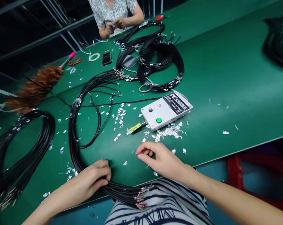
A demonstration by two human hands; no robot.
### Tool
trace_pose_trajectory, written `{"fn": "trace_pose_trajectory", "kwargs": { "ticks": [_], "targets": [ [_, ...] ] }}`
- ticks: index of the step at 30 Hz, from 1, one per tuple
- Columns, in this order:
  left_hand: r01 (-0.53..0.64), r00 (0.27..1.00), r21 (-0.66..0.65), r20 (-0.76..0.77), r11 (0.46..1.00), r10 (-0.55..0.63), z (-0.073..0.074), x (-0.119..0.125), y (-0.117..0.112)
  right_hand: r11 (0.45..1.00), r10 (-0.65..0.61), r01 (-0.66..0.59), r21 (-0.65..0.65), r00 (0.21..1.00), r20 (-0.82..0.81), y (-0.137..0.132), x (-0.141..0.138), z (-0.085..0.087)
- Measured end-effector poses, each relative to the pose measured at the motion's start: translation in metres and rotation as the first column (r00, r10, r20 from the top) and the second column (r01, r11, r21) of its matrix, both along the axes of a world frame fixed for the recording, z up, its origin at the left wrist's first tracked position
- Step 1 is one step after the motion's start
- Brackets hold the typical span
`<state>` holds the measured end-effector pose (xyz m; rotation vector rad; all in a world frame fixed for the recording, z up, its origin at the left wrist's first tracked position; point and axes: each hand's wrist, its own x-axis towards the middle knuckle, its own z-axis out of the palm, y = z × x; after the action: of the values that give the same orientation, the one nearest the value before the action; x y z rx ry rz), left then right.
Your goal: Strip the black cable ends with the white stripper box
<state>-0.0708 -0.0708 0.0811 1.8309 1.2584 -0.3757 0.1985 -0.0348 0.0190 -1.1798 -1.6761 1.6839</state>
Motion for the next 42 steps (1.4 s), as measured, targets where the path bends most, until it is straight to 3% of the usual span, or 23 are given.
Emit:
{"fn": "trace_pose_trajectory", "kwargs": {
  "ticks": [3,6,11,15,18,23,27,32,37,42],
  "targets": [
    [-0.157,0.984,-0.023,0.082,0.987,0.158,0.004,-0.007,0.0,0.998,-0.016,0.011,-0.06,0.997,-0.08,0.003,-0.001,-0.003],
    [-0.312,0.94,0.021,0.151,0.95,0.306,0.012,0.001,0.001,0.983,-0.087,0.043,-0.179,0.966,-0.244,0.009,-0.003,-0.007],
    [-0.372,0.854,0.013,0.397,0.928,0.337,0.019,0.053,0.015,0.968,-0.156,0.073,-0.24,0.925,-0.345,0.013,-0.008,-0.006],
    [-0.433,0.718,-0.028,0.594,0.901,0.364,0.013,0.091,0.03,0.966,-0.229,0.16,-0.202,0.892,-0.389,0.012,-0.007,0.003],
    [-0.547,0.59,-0.143,0.634,0.825,0.501,0.004,0.099,0.035,0.958,-0.281,0.225,-0.18,0.872,-0.4,0.012,-0.003,0.01],
    [-0.674,0.415,-0.344,0.556,0.654,0.72,-0.009,0.095,0.034,0.966,-0.258,0.222,-0.134,0.885,-0.389,0.014,-0.004,0.013],
    [-0.708,0.348,-0.373,0.555,0.6,0.756,-0.014,0.094,0.032,0.967,-0.254,0.237,-0.089,0.9,-0.355,0.015,-0.011,0.012],
    [-0.702,0.352,-0.369,0.563,0.609,0.747,-0.013,0.095,0.032,0.979,-0.203,0.182,-0.089,0.9,-0.386,0.021,-0.013,0.011],
    [-0.69,0.342,-0.367,0.595,0.624,0.727,-0.01,0.094,0.031,0.972,-0.177,0.088,-0.217,0.881,-0.439,0.024,-0.013,0.008],
    [-0.705,0.269,-0.384,0.633,0.596,0.726,-0.015,0.092,0.028,0.926,-0.251,0.069,-0.371,0.846,-0.471,0.022,-0.017,0.007]
  ]
}}
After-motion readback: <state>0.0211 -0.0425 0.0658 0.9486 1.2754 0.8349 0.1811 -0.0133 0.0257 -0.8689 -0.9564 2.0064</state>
